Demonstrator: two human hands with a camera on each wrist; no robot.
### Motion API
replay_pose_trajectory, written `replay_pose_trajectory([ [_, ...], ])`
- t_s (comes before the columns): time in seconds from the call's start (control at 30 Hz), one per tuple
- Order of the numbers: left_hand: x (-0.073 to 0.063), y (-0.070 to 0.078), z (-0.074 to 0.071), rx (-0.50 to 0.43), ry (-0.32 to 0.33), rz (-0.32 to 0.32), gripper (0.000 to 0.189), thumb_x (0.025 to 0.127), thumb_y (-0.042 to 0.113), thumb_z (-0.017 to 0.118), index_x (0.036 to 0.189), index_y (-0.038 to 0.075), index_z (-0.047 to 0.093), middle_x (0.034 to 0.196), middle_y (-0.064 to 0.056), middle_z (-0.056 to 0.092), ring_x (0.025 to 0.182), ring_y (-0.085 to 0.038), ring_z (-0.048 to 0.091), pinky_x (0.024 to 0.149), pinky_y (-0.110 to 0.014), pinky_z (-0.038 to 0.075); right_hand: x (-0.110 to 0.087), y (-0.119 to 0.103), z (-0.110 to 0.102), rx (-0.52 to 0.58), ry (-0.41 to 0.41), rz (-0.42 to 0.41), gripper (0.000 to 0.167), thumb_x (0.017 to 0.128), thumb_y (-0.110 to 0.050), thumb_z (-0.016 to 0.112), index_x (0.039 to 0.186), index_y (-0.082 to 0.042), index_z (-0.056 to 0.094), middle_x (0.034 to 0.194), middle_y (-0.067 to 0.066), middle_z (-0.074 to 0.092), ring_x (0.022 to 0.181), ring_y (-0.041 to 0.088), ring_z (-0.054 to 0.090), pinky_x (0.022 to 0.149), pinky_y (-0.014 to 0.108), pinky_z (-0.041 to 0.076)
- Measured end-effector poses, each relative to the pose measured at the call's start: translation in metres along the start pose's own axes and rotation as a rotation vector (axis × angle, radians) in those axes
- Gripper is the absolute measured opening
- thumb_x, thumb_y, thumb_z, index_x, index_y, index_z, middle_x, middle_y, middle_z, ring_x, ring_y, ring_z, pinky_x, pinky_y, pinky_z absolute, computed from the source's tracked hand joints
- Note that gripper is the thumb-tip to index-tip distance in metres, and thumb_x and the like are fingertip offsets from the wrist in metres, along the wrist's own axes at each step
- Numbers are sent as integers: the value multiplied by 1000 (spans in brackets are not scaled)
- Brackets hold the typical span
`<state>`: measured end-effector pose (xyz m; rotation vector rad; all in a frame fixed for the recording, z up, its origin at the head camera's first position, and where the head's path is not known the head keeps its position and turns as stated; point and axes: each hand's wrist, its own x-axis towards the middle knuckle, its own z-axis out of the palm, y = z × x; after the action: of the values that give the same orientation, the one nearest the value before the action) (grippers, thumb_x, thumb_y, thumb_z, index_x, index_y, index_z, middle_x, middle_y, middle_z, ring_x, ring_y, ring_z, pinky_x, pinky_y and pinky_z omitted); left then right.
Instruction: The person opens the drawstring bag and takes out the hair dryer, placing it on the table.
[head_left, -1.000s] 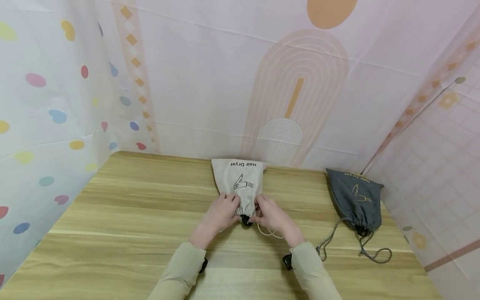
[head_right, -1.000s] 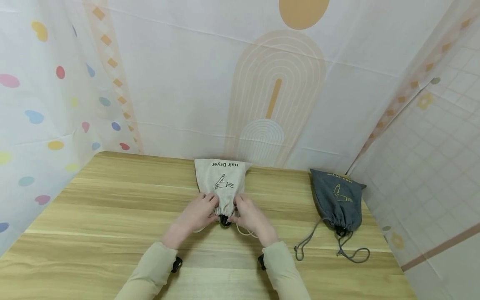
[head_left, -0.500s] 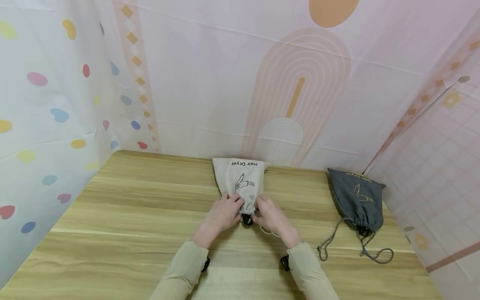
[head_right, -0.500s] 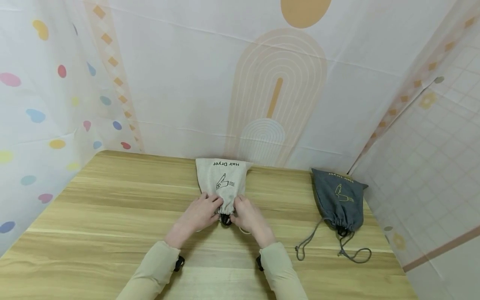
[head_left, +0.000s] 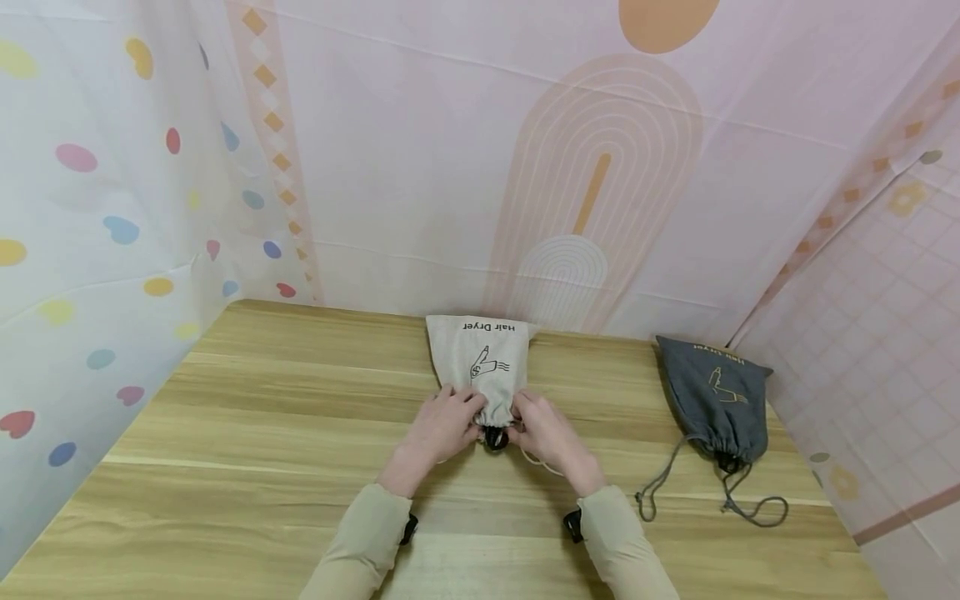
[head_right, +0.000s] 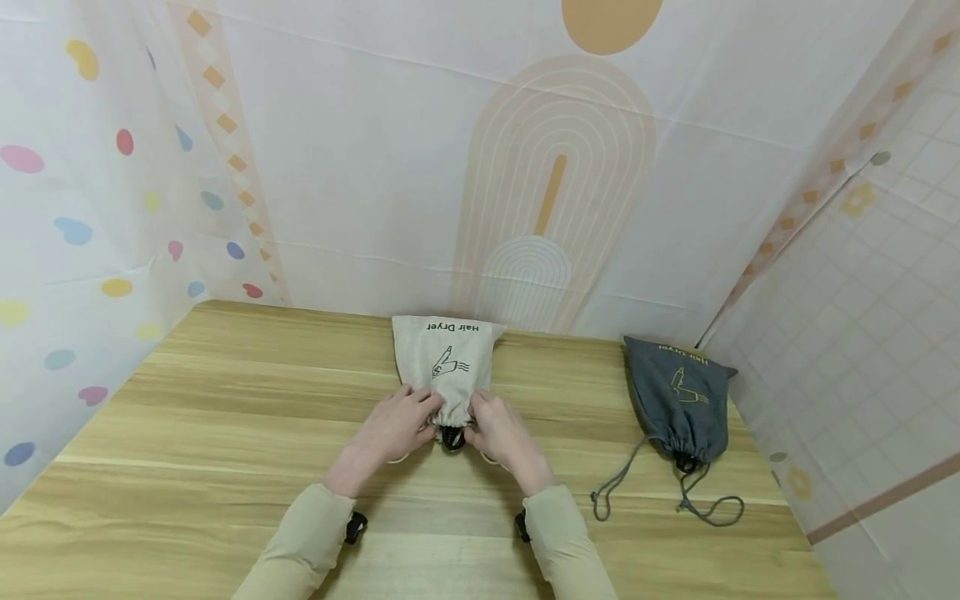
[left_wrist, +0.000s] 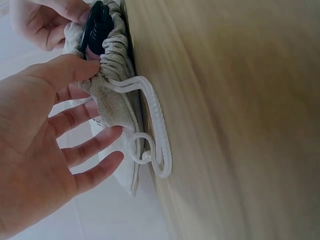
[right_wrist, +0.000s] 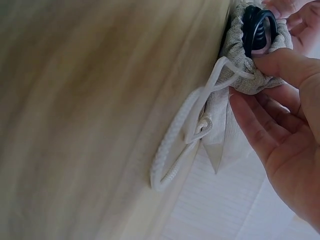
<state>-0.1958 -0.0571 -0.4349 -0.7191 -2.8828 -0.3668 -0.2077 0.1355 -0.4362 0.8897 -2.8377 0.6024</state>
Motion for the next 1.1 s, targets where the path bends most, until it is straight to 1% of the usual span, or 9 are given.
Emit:
replay_pose_trajectory([
  [0.17, -2, -4, -1, -14, -24, -25, 37, 85, 25, 68, 119, 16, 59, 119, -5, 63, 107, -32, 56, 87, -50, 51, -1, 3, 0, 17, 0, -1, 18, 76, -4, 70, 78, -8, 53, 76, -1, 52, 64, 7, 45, 54, 16, 41],
  [0.23, -3, -7, -2, -15, -33, -28, 35, 85, 26, 68, 118, 16, 59, 118, -5, 63, 108, -31, 55, 88, -49, 50, -1, 4, -1, 21, 8, -5, 18, 75, -4, 70, 77, -8, 53, 75, -1, 51, 65, 8, 45, 54, 17, 41],
  [0.33, -4, -10, -3, -24, -31, -30, 26, 84, 24, 69, 107, 14, 60, 109, -5, 64, 101, -28, 56, 86, -48, 51, -2, 6, -1, 24, 25, -11, 19, 74, -3, 71, 77, -8, 52, 74, -1, 51, 65, 8, 45, 54, 17, 41],
  [0.47, -6, -13, -6, -26, -22, -43, 19, 79, 20, 71, 91, 15, 56, 93, -2, 61, 91, -24, 54, 80, -44, 51, -2, 6, -2, 30, 34, -14, 20, 72, -2, 71, 77, -7, 52, 74, 0, 51, 66, 9, 46, 54, 17, 41],
  [0.6, -6, -12, -7, -12, -9, -50, 22, 76, 20, 72, 86, 14, 53, 87, -2, 58, 85, -23, 51, 75, -41, 50, -2, 4, -2, 9, 28, -24, 24, 73, -7, 76, 77, -7, 52, 76, 0, 53, 66, 8, 46, 54, 17, 41],
  [0.7, -5, -11, -5, 7, 6, -50, 26, 76, 23, 74, 86, 13, 52, 88, -4, 59, 84, -24, 52, 73, -40, 50, -1, 2, -1, -13, 16, -22, 27, 74, -15, 79, 80, -8, 53, 78, 0, 53, 67, 7, 46, 56, 17, 41],
  [0.77, -3, -10, -4, 14, 17, -52, 29, 76, 25, 75, 87, 11, 53, 90, -6, 60, 84, -25, 53, 71, -41, 50, 0, 1, 0, -12, 9, -6, 28, 75, -16, 79, 81, -9, 53, 79, -1, 54, 68, 7, 47, 56, 18, 41],
  [0.9, -2, -9, -3, 23, 24, -59, 29, 77, 25, 75, 91, 9, 55, 91, -7, 62, 83, -26, 54, 71, -40, 50, 0, 1, 0, -7, 15, 18, 24, 76, -11, 76, 80, -10, 53, 79, -2, 53, 68, 8, 47, 56, 18, 42],
  [1.1, -2, -12, -4, 16, 8, -61, 30, 75, 26, 76, 90, 11, 55, 89, -4, 61, 84, -24, 54, 74, -38, 51, -1, 4, -2, -5, 22, 1, 23, 74, -5, 74, 79, -7, 52, 76, 1, 52, 66, 9, 46, 55, 18, 41],
])
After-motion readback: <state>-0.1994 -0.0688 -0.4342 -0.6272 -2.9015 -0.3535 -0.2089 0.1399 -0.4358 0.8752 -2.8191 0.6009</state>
